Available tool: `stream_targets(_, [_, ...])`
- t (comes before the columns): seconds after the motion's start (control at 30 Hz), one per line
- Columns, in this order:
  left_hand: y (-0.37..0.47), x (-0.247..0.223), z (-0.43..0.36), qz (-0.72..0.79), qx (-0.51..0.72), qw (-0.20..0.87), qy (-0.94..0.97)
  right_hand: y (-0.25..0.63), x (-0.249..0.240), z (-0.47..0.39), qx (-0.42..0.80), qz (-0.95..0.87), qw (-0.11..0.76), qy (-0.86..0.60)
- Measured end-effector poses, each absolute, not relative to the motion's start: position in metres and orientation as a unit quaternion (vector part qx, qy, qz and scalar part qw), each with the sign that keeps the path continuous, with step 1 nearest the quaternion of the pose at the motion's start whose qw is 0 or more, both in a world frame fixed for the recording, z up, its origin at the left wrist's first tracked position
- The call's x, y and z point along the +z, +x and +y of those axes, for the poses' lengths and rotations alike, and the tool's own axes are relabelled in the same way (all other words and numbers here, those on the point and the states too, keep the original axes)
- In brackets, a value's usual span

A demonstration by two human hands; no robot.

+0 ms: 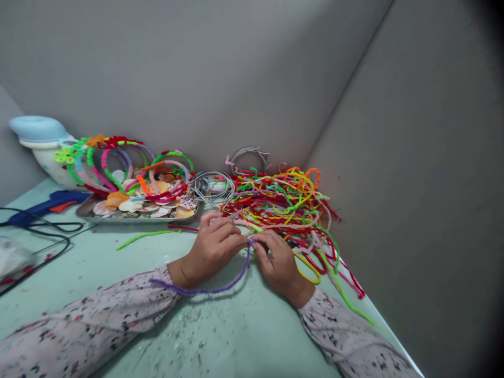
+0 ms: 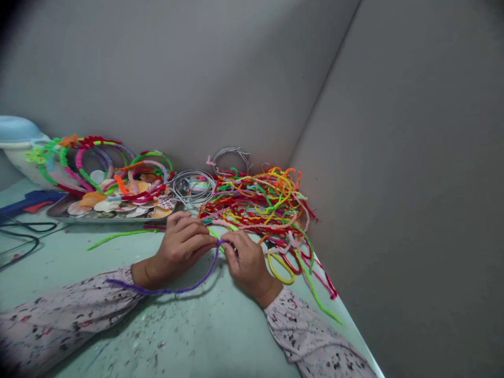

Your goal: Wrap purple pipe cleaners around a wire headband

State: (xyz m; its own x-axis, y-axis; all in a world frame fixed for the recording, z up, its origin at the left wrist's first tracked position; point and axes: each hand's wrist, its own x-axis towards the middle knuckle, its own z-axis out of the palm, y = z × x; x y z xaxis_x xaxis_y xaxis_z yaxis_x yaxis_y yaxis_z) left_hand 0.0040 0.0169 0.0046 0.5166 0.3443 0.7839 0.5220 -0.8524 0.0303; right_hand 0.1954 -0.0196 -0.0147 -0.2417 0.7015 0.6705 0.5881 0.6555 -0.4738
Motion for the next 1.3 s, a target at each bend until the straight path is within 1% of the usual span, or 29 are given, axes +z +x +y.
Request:
stream_targets(0.23, [0.007, 0.004, 0.016, -0.262, -0.442, 0.052, -0.856, 0.195, -0.016, -0.019, 0.055, -0.786, 0.464, -0.404])
stream_targets(0.6, [0.008, 0.001, 0.014, -0.299, -0.435, -0.056, -0.847, 0.193, -0.013, -0.018, 0.041, -0.786, 0.471, -0.398])
stream_targets(0.73, [0.009, -0.001, 0.013, -0.312, -0.442, -0.092, -0.836, 0.193, -0.014, -0.017, 0.039, -0.787, 0.468, -0.4])
stream_targets(0.97, [0.012, -0.001, 0.007, -0.344, -0.435, -0.12, -0.823, 0.193, -0.015, -0.017, 0.028, -0.793, 0.461, -0.398])
stream_targets(1.13, [0.013, -0.004, 0.009, -0.352, -0.451, -0.175, -0.801, 0.193, -0.015, -0.018, 0.022, -0.798, 0.452, -0.397])
stream_targets(1.2, [0.013, -0.005, 0.01, -0.359, -0.443, -0.179, -0.802, 0.193, -0.016, -0.018, 0.021, -0.797, 0.452, -0.4])
stream_targets(1.3, [0.013, -0.005, 0.01, -0.37, -0.429, -0.142, -0.811, 0.193, -0.016, -0.018, 0.02, -0.792, 0.454, -0.408])
